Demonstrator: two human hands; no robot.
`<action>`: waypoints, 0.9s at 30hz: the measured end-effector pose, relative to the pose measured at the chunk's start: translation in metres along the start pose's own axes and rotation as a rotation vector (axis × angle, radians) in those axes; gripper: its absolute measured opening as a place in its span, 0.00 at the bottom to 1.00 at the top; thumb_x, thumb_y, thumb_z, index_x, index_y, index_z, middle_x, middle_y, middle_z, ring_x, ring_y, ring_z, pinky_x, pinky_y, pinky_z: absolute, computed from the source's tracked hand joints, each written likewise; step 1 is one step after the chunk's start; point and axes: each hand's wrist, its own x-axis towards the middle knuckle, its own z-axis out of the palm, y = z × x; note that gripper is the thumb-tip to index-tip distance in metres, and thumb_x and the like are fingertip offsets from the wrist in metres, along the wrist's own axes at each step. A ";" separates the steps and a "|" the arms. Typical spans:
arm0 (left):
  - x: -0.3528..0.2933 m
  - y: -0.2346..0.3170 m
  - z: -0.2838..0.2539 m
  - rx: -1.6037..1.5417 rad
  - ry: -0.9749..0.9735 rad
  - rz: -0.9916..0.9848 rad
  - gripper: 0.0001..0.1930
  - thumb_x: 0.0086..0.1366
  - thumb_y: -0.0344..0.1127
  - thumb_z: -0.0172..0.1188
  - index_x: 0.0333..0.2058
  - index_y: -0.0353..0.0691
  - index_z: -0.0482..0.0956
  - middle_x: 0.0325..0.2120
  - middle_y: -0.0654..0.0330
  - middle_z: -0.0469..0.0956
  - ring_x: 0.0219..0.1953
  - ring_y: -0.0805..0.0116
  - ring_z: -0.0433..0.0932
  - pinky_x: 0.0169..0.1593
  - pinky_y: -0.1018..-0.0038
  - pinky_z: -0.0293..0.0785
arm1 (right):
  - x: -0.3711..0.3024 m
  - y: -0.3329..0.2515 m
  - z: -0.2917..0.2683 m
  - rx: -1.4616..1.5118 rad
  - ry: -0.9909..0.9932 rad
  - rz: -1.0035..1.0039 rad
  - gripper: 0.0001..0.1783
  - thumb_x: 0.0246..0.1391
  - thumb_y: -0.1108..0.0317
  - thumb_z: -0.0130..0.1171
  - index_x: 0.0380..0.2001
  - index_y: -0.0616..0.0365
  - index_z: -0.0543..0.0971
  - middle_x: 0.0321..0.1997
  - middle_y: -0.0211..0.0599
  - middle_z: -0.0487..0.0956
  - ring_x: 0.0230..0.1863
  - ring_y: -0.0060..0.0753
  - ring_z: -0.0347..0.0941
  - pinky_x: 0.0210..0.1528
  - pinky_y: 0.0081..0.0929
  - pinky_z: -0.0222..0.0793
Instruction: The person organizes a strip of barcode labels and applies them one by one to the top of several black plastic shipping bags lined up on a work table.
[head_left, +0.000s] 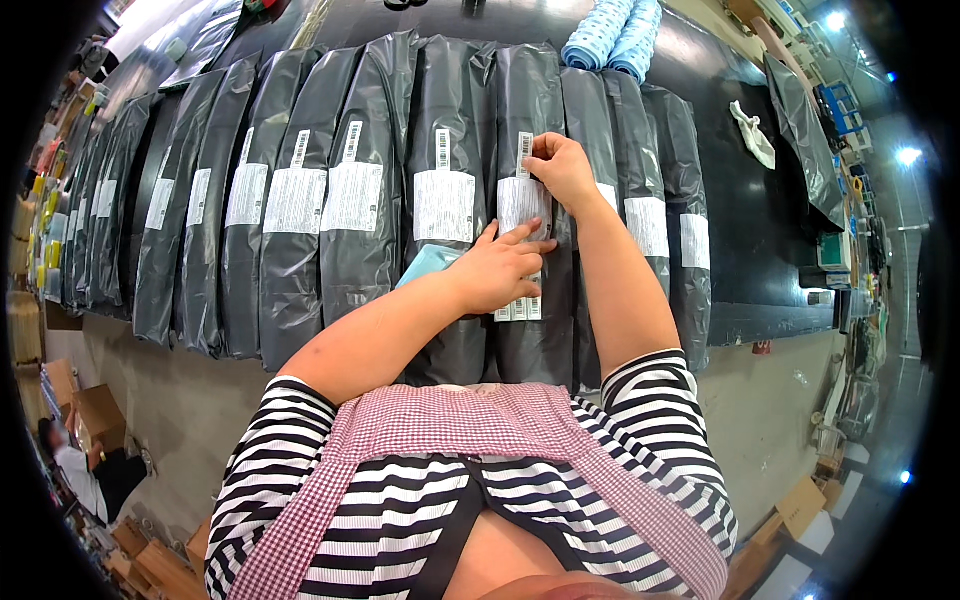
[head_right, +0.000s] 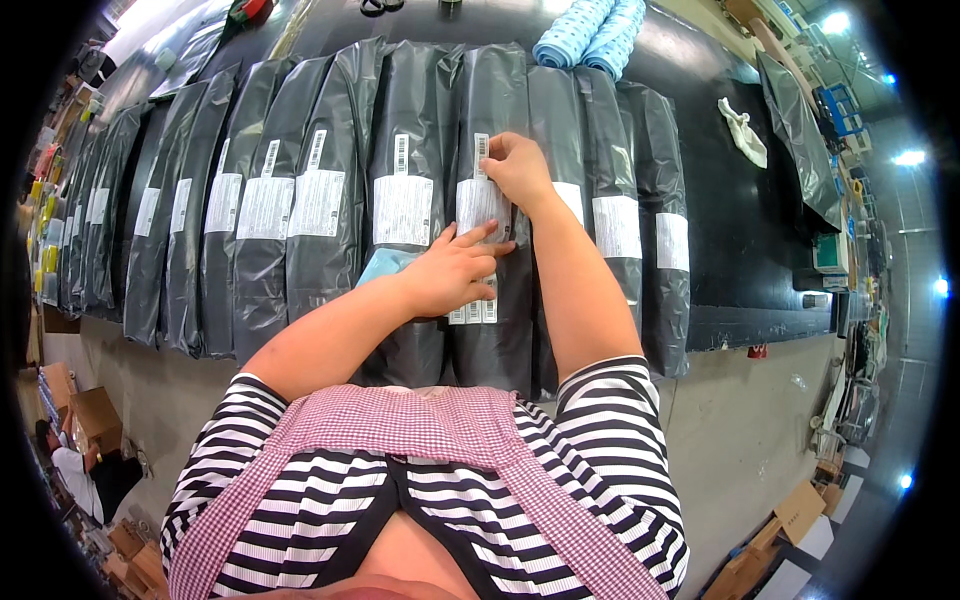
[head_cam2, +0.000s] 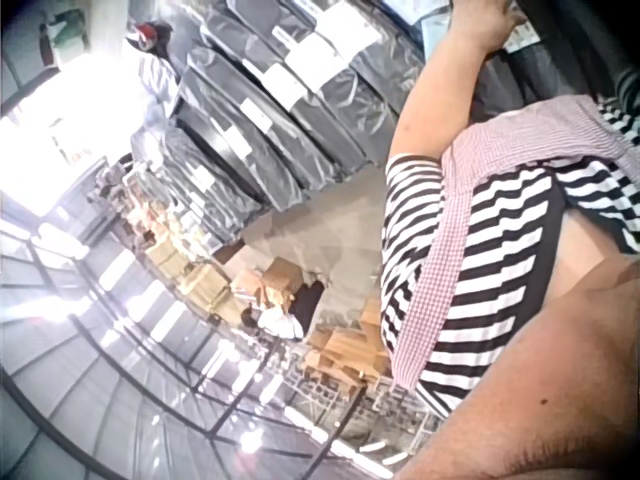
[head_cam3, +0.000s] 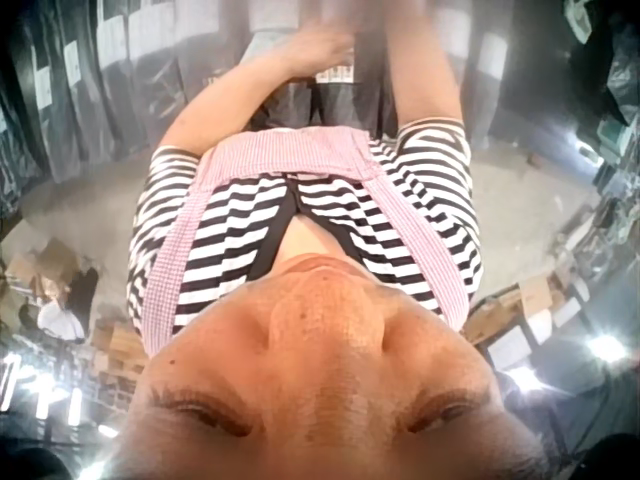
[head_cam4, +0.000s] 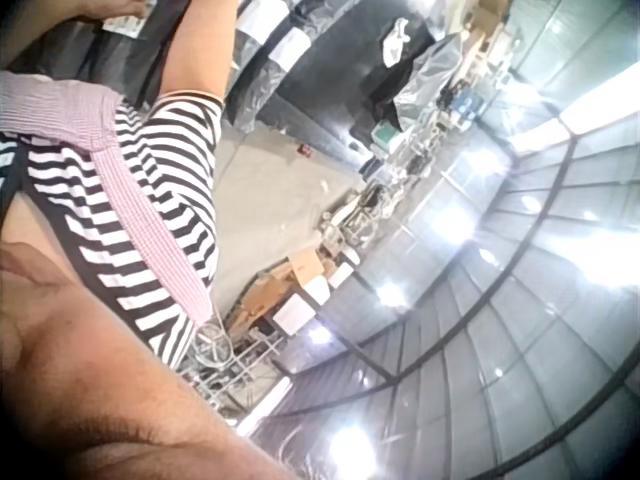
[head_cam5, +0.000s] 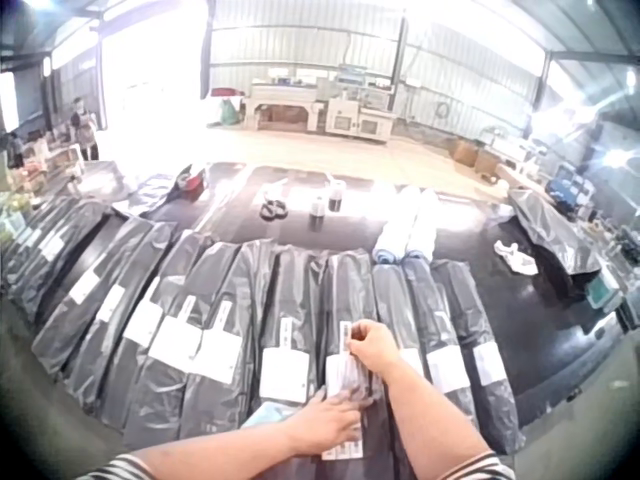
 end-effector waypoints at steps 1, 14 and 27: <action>0.000 0.000 -0.001 -0.001 0.001 -0.002 0.14 0.66 0.44 0.61 0.34 0.38 0.76 0.69 0.60 0.63 0.77 0.52 0.43 0.70 0.33 0.47 | -0.001 0.000 0.000 -0.014 0.005 -0.013 0.12 0.52 0.73 0.65 0.41 0.66 0.81 0.38 0.39 0.85 0.37 0.29 0.80 0.41 0.29 0.75; -0.001 -0.003 0.003 -0.014 0.055 0.024 0.13 0.65 0.43 0.62 0.33 0.38 0.76 0.65 0.61 0.68 0.76 0.53 0.46 0.69 0.33 0.49 | -0.008 0.000 0.001 -0.121 -0.036 -0.160 0.11 0.52 0.76 0.67 0.39 0.63 0.80 0.34 0.31 0.83 0.34 0.21 0.77 0.38 0.23 0.73; 0.001 -0.005 0.001 0.011 -0.007 0.014 0.16 0.67 0.48 0.60 0.39 0.38 0.79 0.68 0.62 0.65 0.77 0.55 0.45 0.70 0.31 0.46 | 0.009 -0.010 -0.010 0.013 -0.153 0.068 0.09 0.53 0.77 0.67 0.38 0.61 0.80 0.33 0.28 0.81 0.33 0.19 0.75 0.36 0.22 0.71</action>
